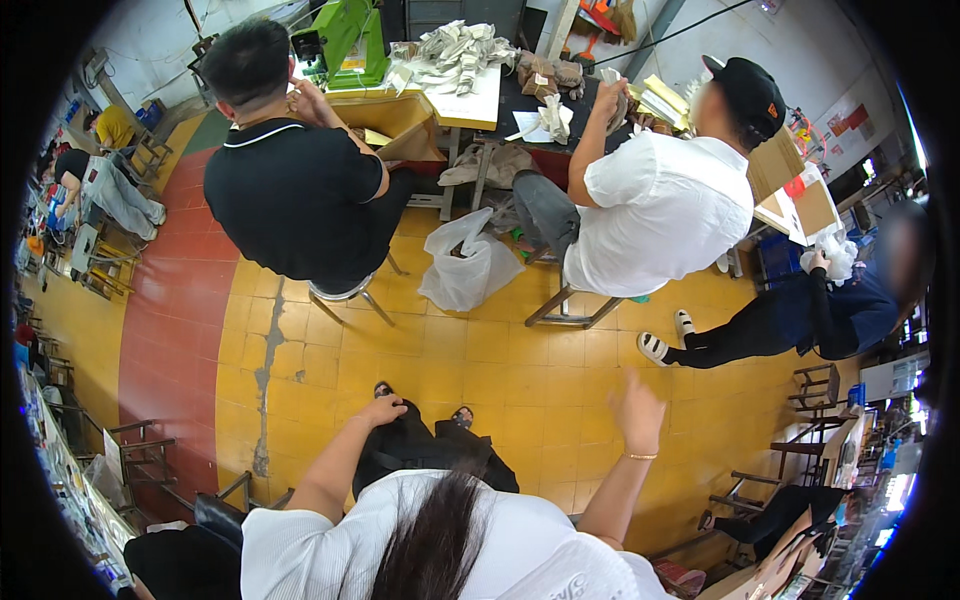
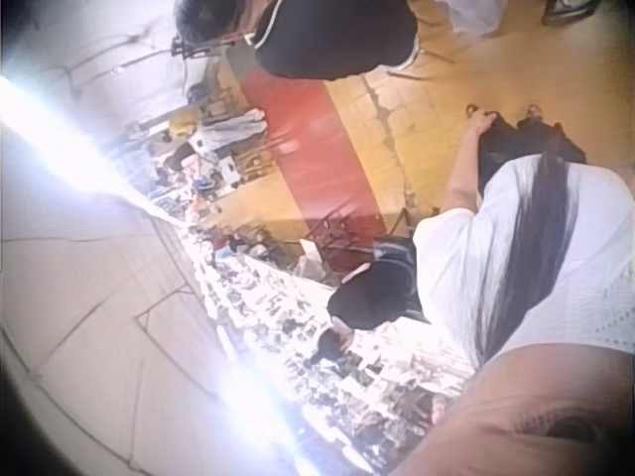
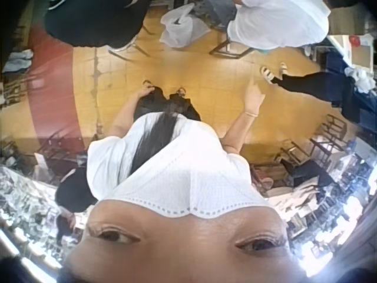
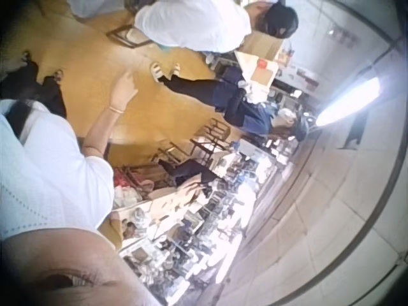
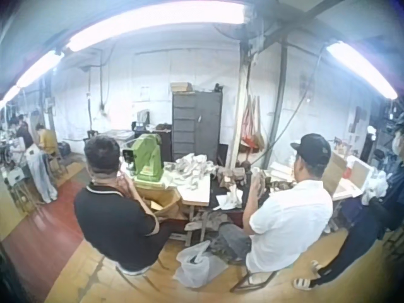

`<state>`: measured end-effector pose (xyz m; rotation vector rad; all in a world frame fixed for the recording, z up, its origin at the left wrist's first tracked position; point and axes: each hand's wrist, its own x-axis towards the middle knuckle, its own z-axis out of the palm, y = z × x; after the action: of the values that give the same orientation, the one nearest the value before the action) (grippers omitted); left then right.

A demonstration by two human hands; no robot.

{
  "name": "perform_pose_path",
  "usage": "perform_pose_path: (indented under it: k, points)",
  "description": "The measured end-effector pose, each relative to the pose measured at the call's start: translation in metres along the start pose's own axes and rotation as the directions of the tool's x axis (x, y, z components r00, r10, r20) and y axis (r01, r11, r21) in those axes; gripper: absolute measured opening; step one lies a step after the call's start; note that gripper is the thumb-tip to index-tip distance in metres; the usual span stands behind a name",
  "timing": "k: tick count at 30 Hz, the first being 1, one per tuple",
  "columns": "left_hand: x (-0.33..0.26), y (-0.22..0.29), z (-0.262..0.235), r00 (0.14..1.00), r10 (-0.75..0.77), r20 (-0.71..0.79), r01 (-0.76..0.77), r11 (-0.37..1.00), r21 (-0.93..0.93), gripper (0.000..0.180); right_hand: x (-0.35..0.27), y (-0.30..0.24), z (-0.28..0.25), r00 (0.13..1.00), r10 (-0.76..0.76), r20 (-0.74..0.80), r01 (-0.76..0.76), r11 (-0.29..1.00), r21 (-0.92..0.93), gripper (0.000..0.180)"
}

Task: The person walks through a workshop and then sits at a workbench to arrange white fabric strips on a black mat. They repeatedly pick up, fan out, and reposition the strips by hand to form a layered pattern.

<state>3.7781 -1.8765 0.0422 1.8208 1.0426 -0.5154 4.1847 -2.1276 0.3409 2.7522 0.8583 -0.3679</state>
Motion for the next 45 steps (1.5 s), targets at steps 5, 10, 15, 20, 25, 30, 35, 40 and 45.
perform_pose_path:
  k: [5, 10, 15, 20, 25, 30, 35, 40, 45]
  points:
    - [-0.011, -0.047, -0.022, 0.972, -0.201, 0.121, 0.225, 0.944, -0.240, 0.046, -0.040, -0.046, 0.056, 0.799, -0.389, 0.459, 0.157, 0.871, 0.465, 0.060]
    - [-0.036, -0.085, -0.048, 0.935, -0.336, 0.114, 0.349, 0.808, -0.475, 0.041, -0.031, -0.135, 0.060, 0.852, -0.509, 0.126, 0.418, 0.804, 0.423, 0.049]
    - [-0.030, -0.128, -0.083, 0.982, -0.160, 0.097, 0.172, 0.574, -0.800, 0.048, -0.042, -0.259, -0.071, 0.551, -0.807, -0.214, 0.833, 0.516, 0.200, 0.031]
    - [-0.069, -0.170, -0.136, 0.966, -0.213, 0.149, 0.246, 0.560, -0.791, 0.057, -0.119, -0.372, -0.133, -0.388, -0.783, -0.486, 0.289, -0.604, 0.743, 0.030]
    - [-0.105, -0.284, -0.139, 0.931, -0.292, 0.220, 0.359, 0.616, -0.701, 0.057, -0.188, -0.484, -0.143, -0.757, -0.606, -0.243, 0.268, -0.627, 0.732, 0.050]
    - [-0.172, -0.434, -0.088, 0.935, -0.314, 0.163, 0.257, 0.285, -0.923, 0.040, -0.223, -0.564, -0.136, -0.711, -0.657, -0.251, 0.434, -0.691, 0.578, 0.064]
    - [-0.201, -0.470, -0.083, 0.860, -0.484, 0.158, 0.277, 0.184, -0.943, 0.039, -0.245, -0.650, -0.149, -0.754, -0.656, -0.032, 0.558, -0.666, 0.495, 0.040]
    - [-0.210, -0.522, -0.140, 0.821, -0.563, 0.091, 0.207, 0.146, -0.967, 0.038, -0.257, -0.751, -0.159, -0.831, -0.546, 0.103, 0.515, -0.687, 0.512, 0.040]
    - [-0.206, -0.579, -0.236, 0.809, -0.588, -0.017, 0.058, 0.109, -0.992, 0.036, -0.281, -0.883, -0.153, -0.878, -0.479, -0.010, 0.384, -0.717, 0.581, 0.035]
